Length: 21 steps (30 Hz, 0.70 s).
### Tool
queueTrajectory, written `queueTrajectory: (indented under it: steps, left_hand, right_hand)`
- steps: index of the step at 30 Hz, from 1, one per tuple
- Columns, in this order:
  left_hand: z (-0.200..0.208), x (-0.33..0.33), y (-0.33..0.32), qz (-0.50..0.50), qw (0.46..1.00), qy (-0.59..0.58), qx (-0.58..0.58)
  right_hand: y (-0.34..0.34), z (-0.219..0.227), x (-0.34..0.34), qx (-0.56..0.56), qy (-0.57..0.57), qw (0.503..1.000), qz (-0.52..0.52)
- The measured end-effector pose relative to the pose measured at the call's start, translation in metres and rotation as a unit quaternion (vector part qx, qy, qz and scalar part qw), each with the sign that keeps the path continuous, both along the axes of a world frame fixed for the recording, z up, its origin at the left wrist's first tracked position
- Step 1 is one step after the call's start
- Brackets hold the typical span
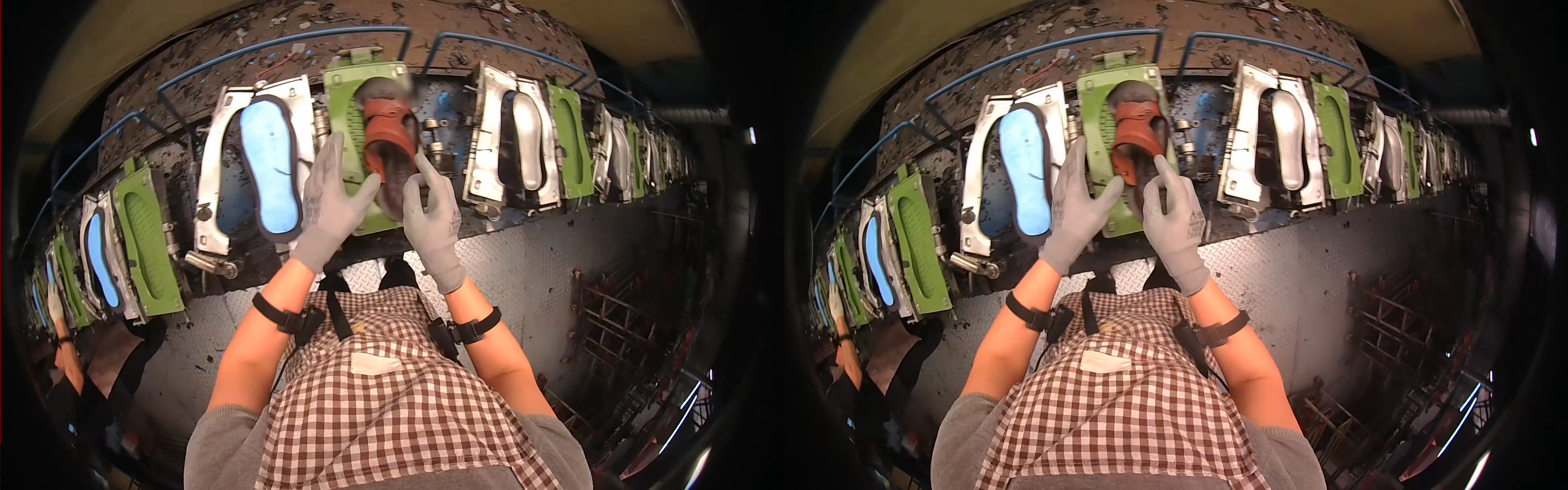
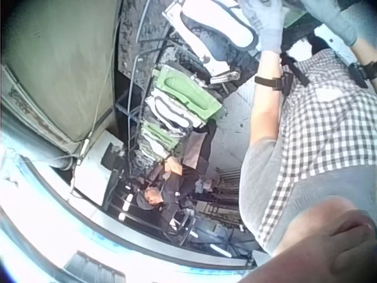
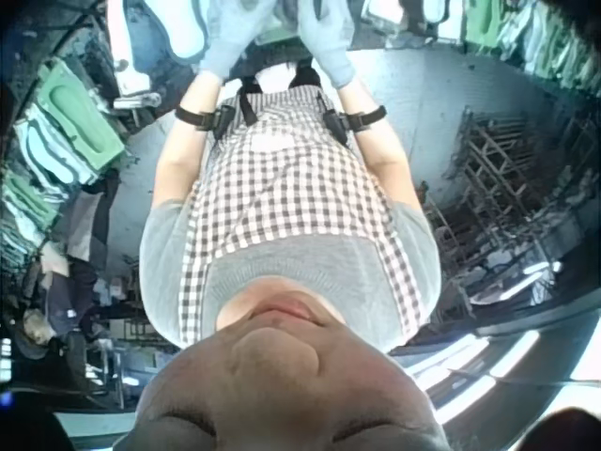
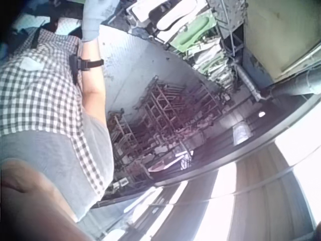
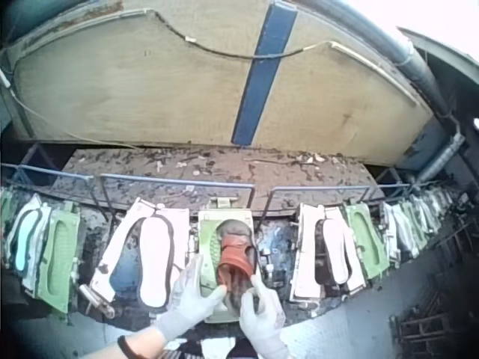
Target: Placing blue insoles into metal shoe molds and attaching shoe uppers on a rotating assembly line.
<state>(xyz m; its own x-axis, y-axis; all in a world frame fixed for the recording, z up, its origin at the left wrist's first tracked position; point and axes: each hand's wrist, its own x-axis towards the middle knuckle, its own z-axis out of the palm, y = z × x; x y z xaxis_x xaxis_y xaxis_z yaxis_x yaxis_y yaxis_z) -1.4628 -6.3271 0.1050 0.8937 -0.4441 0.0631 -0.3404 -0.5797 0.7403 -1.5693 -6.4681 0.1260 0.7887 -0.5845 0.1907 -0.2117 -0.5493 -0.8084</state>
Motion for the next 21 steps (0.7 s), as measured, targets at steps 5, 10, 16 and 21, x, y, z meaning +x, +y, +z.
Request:
queueTrajectory:
  steps: [5, 10, 16, 21]
  left_hand:
    - [-0.011, 0.017, -0.117, 0.08, 0.875, 0.438, -0.193]
    - [0.032, -0.065, -0.227, -0.015, 0.822, 0.467, -0.324]
    - [0.0, -0.11, -0.373, 0.08, 0.873, 0.394, -0.277]
    - [-0.055, -0.128, -0.424, 0.115, 0.947, 0.251, -0.167]
  right_hand:
    - [-0.086, -0.036, -0.054, -0.073, 0.085, 0.991, -0.078]
    - [-0.194, 0.022, -0.086, 0.492, 0.025, 0.854, -0.168]
    - [-0.356, 0.004, -0.15, 0.39, 0.003, 0.898, -0.203]
    - [-0.421, -0.03, -0.185, 0.374, -0.021, 0.912, -0.166]
